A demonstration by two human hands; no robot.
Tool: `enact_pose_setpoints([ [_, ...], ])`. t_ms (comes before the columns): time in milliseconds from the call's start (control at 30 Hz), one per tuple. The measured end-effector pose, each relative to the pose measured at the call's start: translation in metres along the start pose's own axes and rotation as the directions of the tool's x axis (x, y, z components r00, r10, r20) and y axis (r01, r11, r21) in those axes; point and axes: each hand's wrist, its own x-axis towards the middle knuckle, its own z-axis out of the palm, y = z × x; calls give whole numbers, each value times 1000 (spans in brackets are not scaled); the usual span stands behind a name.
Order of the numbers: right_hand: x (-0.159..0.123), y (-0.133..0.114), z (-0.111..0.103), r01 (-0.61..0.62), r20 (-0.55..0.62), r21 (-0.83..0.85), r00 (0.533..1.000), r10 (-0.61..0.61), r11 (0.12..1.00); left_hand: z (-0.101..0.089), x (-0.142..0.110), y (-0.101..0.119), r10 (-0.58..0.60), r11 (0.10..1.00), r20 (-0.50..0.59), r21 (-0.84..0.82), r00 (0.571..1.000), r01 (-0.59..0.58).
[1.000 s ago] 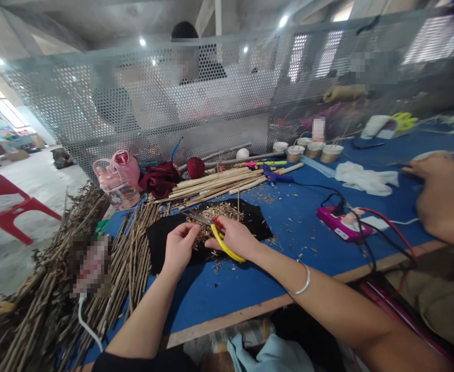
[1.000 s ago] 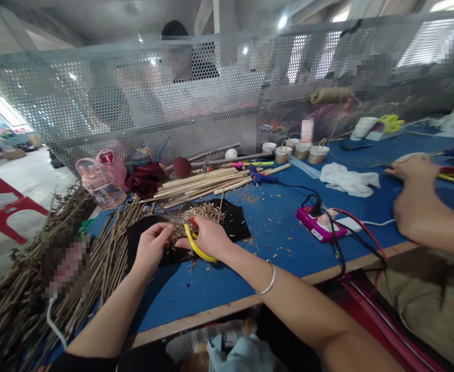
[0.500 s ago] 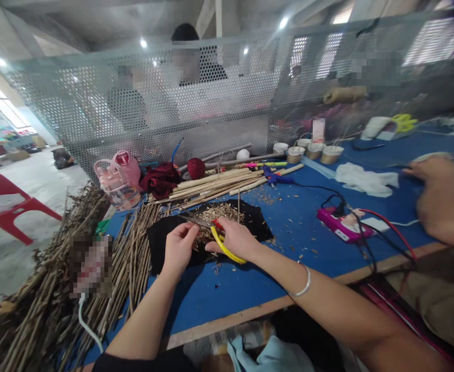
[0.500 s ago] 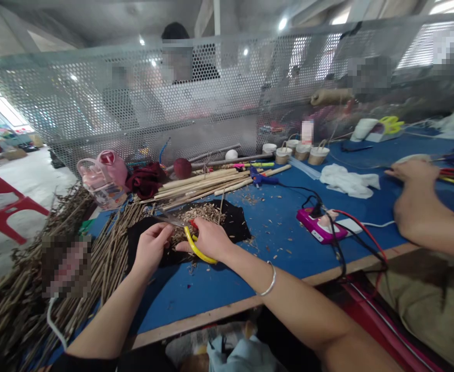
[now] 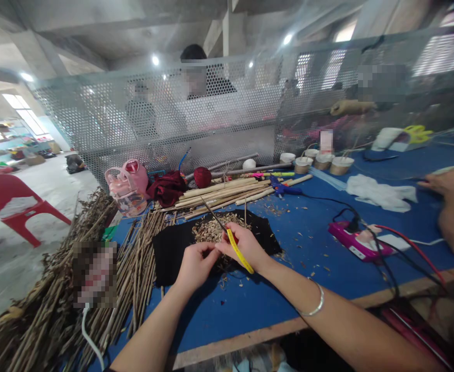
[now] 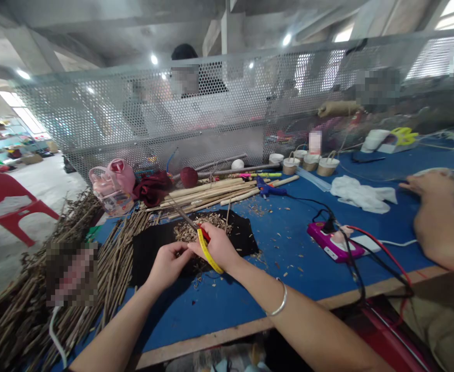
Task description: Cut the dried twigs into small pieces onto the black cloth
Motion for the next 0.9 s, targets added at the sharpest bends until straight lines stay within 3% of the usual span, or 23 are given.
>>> enact_pose_setpoints([
  [133, -2, 0, 0, -10, 31, 4, 999, 9, 1000, 3, -1, -1, 3, 1000, 20, 14, 1000, -3],
  [333, -2, 5, 1, -15, -27, -81, 1000, 13, 997, 2, -1, -1, 34, 998, 27, 51, 999, -35],
  [767, 0, -7, -1, 10, -77, 56, 997, -5, 998, 1, -3, 4, 39, 999, 9, 25, 999, -39],
  [900, -1, -3, -3, 19, 7, 22, 1000, -19, 1000, -2, -1, 3, -38, 998, -111, -63, 993, 31],
])
